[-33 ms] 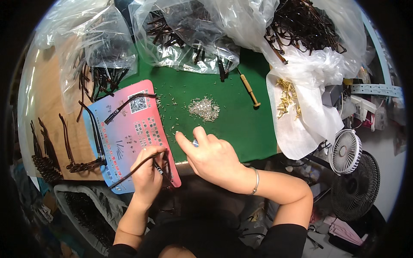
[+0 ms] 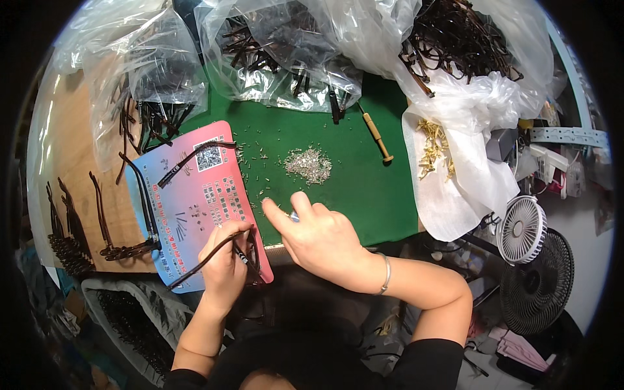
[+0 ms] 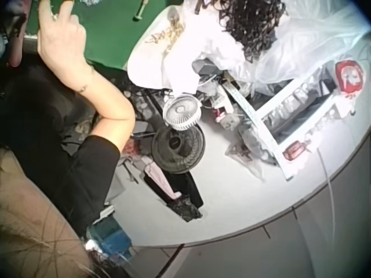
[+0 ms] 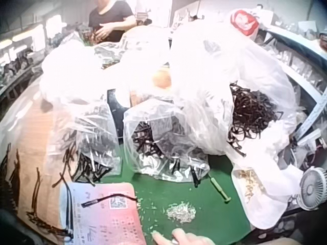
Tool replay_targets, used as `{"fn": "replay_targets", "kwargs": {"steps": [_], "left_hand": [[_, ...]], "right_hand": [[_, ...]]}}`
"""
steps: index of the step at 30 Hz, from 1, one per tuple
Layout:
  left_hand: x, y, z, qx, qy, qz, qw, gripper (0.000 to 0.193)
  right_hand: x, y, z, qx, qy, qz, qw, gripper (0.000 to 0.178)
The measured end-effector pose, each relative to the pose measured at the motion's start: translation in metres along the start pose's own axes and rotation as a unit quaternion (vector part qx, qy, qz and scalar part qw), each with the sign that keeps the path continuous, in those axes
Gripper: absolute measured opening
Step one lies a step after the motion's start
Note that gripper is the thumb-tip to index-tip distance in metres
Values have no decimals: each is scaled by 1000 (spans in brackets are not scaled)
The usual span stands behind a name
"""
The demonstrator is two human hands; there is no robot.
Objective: The person assembles eyeglasses by hand, inserting small metal screws into the hinge areas of the frames. They repeatedly pick up frames, insert screws, and place the assembled units aside on the table.
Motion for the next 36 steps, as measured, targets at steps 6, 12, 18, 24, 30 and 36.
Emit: {"fn": "replay_targets", "kwargs": {"steps": [6, 12, 18, 24, 30, 36], "left_hand": [[-2, 4, 4, 5, 9, 41, 999, 24], [-14, 4, 12, 47, 97, 114, 988, 10], [-8, 5, 11, 52, 95, 112, 988, 8], [-5, 4, 11, 47, 77, 101, 991, 13], [-5, 4, 11, 50, 52, 92, 993, 30], [-6, 2, 9, 27, 12, 62, 998, 32]], "right_hand": [[-2, 0, -4, -19, 14, 19, 1000, 44], [10, 3, -4, -238, -30, 77, 968, 31], [7, -4, -4, -249, -27, 96, 963, 28], [7, -5, -5, -253, -27, 98, 962, 29], [6, -4, -3, -245, -29, 104, 963, 30], [-1, -6, -7, -81, 163, 17, 983, 33]]}}
Point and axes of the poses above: each hand's wrist, its own x-axis away from the middle knuckle, its own y-axis out of the back of the hand, z = x × y, the point moved 3 cm from there along -x, towards the middle knuckle, and after that the axes turned 13 degrees about -z, right-handed, at the moved point
